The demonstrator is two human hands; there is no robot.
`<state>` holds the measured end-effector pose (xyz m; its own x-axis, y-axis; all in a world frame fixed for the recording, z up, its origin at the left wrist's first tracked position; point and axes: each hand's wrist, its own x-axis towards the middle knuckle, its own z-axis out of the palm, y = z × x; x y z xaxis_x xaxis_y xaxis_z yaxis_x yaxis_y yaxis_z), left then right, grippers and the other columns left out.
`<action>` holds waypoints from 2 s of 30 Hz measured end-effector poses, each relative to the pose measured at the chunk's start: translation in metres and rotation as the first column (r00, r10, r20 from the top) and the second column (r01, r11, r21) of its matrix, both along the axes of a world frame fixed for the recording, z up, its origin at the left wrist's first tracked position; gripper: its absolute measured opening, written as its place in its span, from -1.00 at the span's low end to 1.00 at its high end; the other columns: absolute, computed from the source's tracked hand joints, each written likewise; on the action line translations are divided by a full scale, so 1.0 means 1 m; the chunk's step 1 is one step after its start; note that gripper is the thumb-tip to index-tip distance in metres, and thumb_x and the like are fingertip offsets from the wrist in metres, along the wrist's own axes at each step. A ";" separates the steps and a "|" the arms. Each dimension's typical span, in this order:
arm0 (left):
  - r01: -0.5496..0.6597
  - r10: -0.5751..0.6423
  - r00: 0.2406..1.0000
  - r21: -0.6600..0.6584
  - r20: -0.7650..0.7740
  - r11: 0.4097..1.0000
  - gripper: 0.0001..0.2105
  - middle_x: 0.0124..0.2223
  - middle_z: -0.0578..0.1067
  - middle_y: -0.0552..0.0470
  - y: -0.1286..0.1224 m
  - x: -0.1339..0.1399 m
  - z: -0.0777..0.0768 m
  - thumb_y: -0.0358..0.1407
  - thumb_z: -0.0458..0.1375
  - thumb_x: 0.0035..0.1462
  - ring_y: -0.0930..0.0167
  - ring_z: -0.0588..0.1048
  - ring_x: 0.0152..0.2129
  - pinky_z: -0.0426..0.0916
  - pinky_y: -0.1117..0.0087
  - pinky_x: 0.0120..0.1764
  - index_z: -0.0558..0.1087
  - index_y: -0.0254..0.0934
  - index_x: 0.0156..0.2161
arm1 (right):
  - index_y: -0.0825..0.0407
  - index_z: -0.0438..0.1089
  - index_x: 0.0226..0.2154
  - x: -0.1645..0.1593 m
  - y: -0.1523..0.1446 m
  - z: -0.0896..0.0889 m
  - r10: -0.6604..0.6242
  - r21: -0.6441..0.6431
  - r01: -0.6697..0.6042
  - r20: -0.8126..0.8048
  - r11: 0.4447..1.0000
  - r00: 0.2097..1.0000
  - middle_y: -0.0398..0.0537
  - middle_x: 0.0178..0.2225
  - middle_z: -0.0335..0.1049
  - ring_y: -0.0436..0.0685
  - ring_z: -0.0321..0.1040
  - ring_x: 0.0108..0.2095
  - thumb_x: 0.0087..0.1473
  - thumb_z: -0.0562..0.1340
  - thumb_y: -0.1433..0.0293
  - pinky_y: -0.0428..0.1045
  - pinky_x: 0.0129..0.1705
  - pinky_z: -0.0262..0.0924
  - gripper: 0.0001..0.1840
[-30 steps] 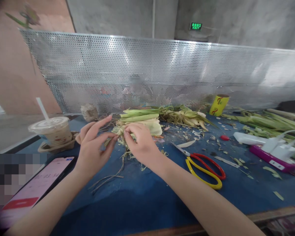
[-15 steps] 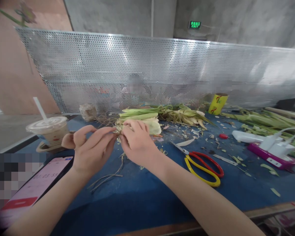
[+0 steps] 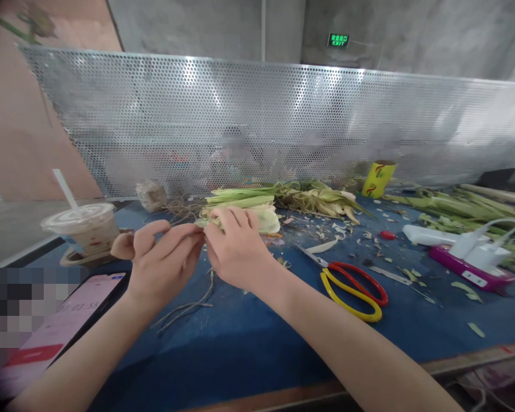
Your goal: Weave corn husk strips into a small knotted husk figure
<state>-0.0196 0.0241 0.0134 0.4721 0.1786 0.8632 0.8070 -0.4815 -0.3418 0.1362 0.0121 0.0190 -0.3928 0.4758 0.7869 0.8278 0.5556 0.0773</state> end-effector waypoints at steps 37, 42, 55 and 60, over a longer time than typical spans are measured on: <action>0.736 0.068 0.630 -0.622 0.774 0.268 -0.85 -0.53 0.34 0.13 0.002 0.008 0.007 -0.28 0.06 0.01 0.46 0.31 -0.51 0.19 0.46 -0.38 0.33 -0.30 -0.51 | -0.05 0.33 -0.53 0.006 0.000 -0.009 0.046 0.295 -0.087 0.144 0.952 0.989 -0.25 -0.04 0.31 0.13 0.16 -0.08 0.06 0.13 0.48 0.12 -0.19 -0.09 -0.80; 0.643 -0.012 0.726 -0.674 0.687 0.364 -0.84 -0.51 0.32 0.14 -0.001 0.008 0.009 -0.31 0.03 0.05 0.44 0.29 -0.49 0.16 0.45 -0.36 0.30 -0.27 -0.53 | -0.02 0.39 -0.58 0.003 -0.005 -0.001 0.095 0.089 -0.092 -0.039 0.992 0.995 -0.09 0.07 0.17 0.22 0.11 -0.02 0.02 0.18 0.42 0.17 -0.13 -0.08 -0.81; 0.580 -0.075 0.793 -0.712 0.604 0.396 -0.86 -0.48 0.25 0.12 -0.003 0.010 0.006 -0.32 -0.05 0.08 0.43 0.23 -0.48 0.14 0.45 -0.40 0.20 -0.24 -0.50 | 0.03 0.31 -0.61 0.003 -0.004 0.007 0.258 -0.231 -0.462 -0.584 0.856 0.770 -0.12 -0.37 0.47 0.09 0.37 -0.29 -0.09 0.24 0.46 0.04 -0.21 0.17 -0.85; 0.578 -0.093 0.799 -0.716 0.594 0.392 -0.85 -0.46 0.28 0.10 -0.003 0.011 0.005 -0.29 -0.06 0.10 0.42 0.26 -0.45 0.17 0.44 -0.36 0.20 -0.24 -0.48 | 0.05 0.27 -0.60 0.006 -0.002 0.007 0.236 -0.249 -0.490 -0.643 0.835 0.729 -0.12 -0.46 0.44 0.05 0.39 -0.36 -0.08 0.21 0.48 -0.05 -0.30 0.24 -0.86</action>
